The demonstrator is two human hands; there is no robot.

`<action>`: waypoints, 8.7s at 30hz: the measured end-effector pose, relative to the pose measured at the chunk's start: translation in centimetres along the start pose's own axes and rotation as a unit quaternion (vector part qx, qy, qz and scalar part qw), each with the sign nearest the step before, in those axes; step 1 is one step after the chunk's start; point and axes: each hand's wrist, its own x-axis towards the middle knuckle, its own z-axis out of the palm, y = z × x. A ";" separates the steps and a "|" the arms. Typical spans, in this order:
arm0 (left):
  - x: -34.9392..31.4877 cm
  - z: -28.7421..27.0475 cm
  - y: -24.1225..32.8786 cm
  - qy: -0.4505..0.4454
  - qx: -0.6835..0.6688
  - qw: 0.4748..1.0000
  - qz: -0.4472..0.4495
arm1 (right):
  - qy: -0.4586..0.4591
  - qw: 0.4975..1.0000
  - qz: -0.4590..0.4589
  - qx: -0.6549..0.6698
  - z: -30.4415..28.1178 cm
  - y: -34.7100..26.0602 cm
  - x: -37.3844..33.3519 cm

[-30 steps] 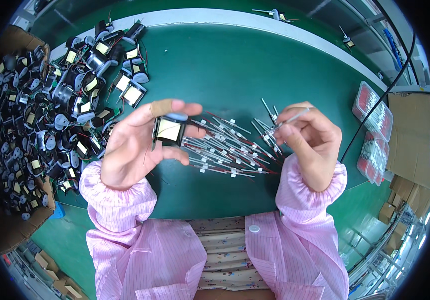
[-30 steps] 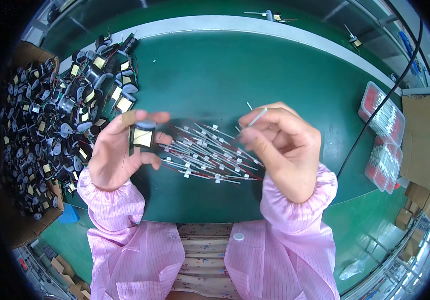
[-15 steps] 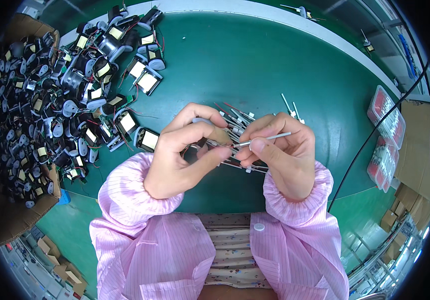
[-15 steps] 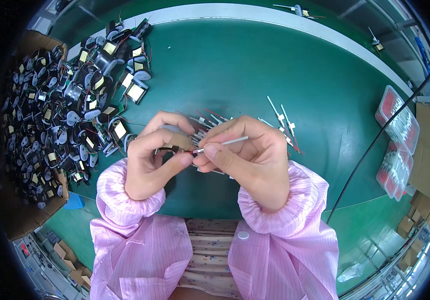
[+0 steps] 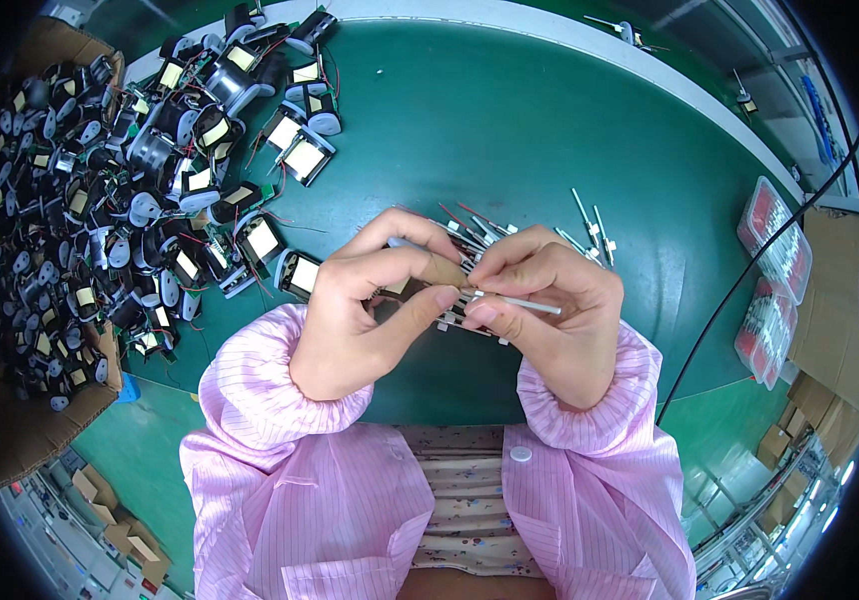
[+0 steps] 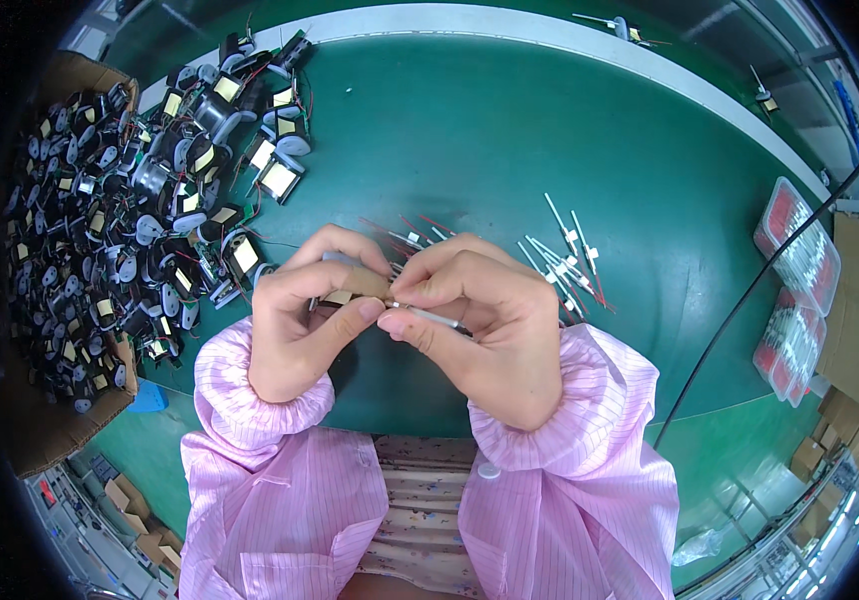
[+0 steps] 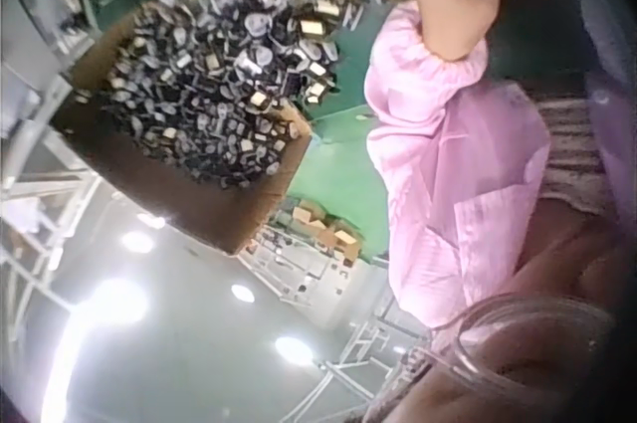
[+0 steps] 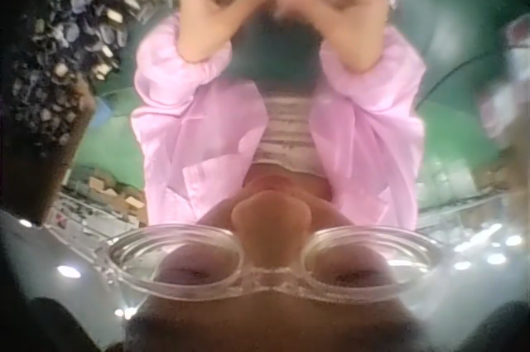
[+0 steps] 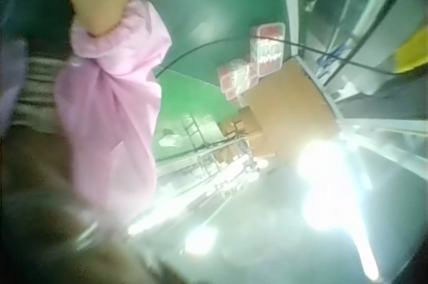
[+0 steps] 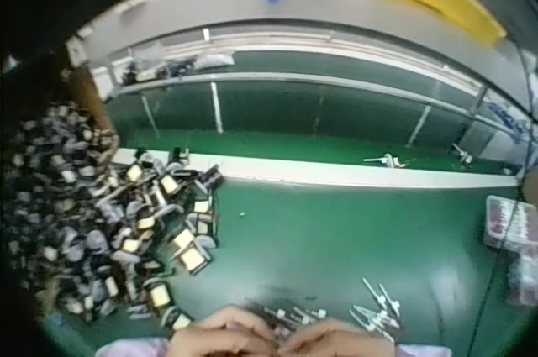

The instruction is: Assembling electronic components by inserting internal parts and wires into plastic housings on a production line.

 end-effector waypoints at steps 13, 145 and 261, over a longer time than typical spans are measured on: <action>-0.1 -0.1 0.0 -0.019 -0.032 0.999 -0.002 | -0.066 0.989 0.021 0.130 -1.6 1.4 0.3; -0.1 -0.1 0.2 -0.024 0.110 0.988 0.102 | -0.112 0.907 -0.171 -0.368 -1.2 -1.3 0.2; -0.1 1.0 -1.1 0.048 0.123 0.961 0.243 | 0.032 0.969 -0.103 -0.224 0.9 -2.6 -0.5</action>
